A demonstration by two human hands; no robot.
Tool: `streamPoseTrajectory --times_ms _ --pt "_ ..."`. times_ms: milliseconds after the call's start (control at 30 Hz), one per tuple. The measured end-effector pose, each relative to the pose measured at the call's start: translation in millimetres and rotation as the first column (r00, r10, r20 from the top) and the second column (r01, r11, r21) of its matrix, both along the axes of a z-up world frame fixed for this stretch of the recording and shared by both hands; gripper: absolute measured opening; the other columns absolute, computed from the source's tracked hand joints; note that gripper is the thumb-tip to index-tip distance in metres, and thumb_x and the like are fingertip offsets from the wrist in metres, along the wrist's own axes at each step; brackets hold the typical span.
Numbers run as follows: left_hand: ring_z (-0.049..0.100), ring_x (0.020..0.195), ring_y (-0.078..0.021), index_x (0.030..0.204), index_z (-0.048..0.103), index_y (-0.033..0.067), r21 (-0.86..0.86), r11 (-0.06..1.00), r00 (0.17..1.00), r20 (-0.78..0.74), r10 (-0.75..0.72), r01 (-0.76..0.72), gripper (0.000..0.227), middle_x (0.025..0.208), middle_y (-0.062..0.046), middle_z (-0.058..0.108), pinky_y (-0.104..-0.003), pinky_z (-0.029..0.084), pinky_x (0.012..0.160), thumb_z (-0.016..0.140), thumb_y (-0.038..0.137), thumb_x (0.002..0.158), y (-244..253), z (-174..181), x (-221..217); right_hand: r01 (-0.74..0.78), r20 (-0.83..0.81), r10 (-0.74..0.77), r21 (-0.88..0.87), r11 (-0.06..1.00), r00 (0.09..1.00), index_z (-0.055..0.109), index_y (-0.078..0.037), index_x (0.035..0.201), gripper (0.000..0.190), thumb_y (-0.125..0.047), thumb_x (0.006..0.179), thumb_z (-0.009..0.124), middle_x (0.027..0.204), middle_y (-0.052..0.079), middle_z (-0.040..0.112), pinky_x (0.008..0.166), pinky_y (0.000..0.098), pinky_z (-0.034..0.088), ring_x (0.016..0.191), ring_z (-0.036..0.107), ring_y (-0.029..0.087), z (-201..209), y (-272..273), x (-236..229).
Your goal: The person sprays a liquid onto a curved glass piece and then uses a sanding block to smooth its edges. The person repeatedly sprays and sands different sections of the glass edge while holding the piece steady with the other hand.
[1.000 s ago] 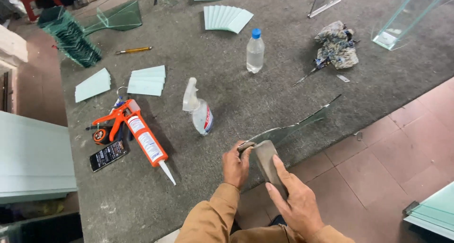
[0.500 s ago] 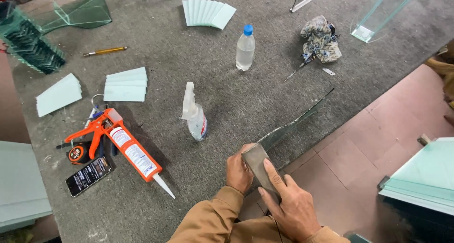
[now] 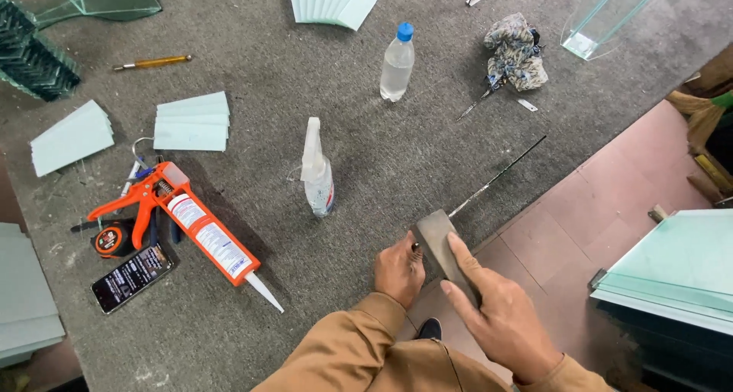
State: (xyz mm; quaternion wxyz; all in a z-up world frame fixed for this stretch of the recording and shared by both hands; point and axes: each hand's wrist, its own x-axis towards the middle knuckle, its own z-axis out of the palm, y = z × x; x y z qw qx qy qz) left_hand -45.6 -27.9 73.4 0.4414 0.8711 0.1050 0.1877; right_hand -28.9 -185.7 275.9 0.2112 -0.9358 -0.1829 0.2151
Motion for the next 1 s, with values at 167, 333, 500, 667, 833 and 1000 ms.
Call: streamPoseTrajectory --times_ms 167,333,500,667,833,1000 --pt "0.068 0.050 -0.0272 0.129 0.077 0.0255 -0.137 0.990 0.999 -0.034 0.033 -0.038 0.035 0.063 -0.006 0.069 -0.048 0.056 0.053 0.050 0.040 0.111 7.9 -5.2 6.7 0.257 -0.037 -0.254 0.149 0.955 0.966 0.046 -0.040 0.173 0.075 -0.046 0.100 0.062 0.126 0.009 0.078 0.093 0.0413 0.050 0.108 0.073 0.032 -11.2 22.4 47.8" --pt "0.085 0.077 -0.0347 0.126 0.078 0.0218 -0.136 0.988 0.997 -0.013 0.073 -0.074 0.024 0.096 -0.010 0.088 -0.048 0.060 0.065 0.064 0.033 0.111 17.3 -6.5 10.5 0.191 -0.148 -0.165 0.183 0.964 0.975 0.029 -0.032 0.180 0.078 -0.044 0.106 0.053 0.081 0.013 0.084 0.044 0.0339 0.063 0.045 0.060 0.015 -6.0 24.0 36.2" --pt "0.052 0.045 -0.0266 0.127 0.080 0.0259 -0.086 0.995 0.991 -0.122 0.047 -0.058 0.026 0.059 -0.010 0.065 -0.047 0.038 0.050 0.060 0.031 0.113 24.7 12.5 3.8 0.345 -0.160 -0.307 0.335 0.877 0.938 0.047 -0.034 0.173 0.072 -0.048 0.103 0.061 0.171 0.002 0.058 0.116 0.0333 0.044 0.158 0.053 0.018 -33.6 19.0 76.0" --pt "0.059 0.049 -0.0257 0.122 0.081 0.0268 -0.031 0.991 0.987 -0.101 0.123 -0.127 0.029 0.064 -0.006 0.070 -0.043 0.046 0.054 0.056 0.039 0.112 20.6 14.1 7.3 0.473 -0.356 -0.344 0.390 0.790 0.869 0.041 -0.036 0.175 0.074 -0.048 0.103 0.057 0.181 -0.007 0.043 0.129 0.0346 0.034 0.163 0.043 0.015 -30.8 0.4 81.5" --pt "0.050 0.048 -0.0202 0.119 0.083 0.0230 -0.040 0.967 0.962 -0.120 0.246 -0.253 0.033 0.065 -0.002 0.069 -0.040 0.044 0.052 0.060 0.045 0.110 17.4 19.0 -3.6 0.365 -0.416 -0.203 0.360 0.859 0.887 0.043 -0.035 0.174 0.075 -0.051 0.102 0.058 0.178 -0.005 0.049 0.134 0.0359 0.033 0.167 0.043 0.016 -30.7 -17.1 108.8" --pt "0.043 0.051 -0.0167 0.110 0.082 0.0260 -0.010 0.952 0.933 -0.202 0.298 -0.306 0.028 0.059 0.001 0.060 -0.040 0.040 0.051 0.061 0.044 0.110 0.5 19.0 -9.1 0.084 -0.414 -0.026 0.123 0.989 0.910 0.032 -0.046 0.178 0.076 -0.051 0.104 0.050 0.157 -0.016 0.075 0.105 0.0271 0.047 0.110 0.074 0.018 18.0 -30.3 114.3"
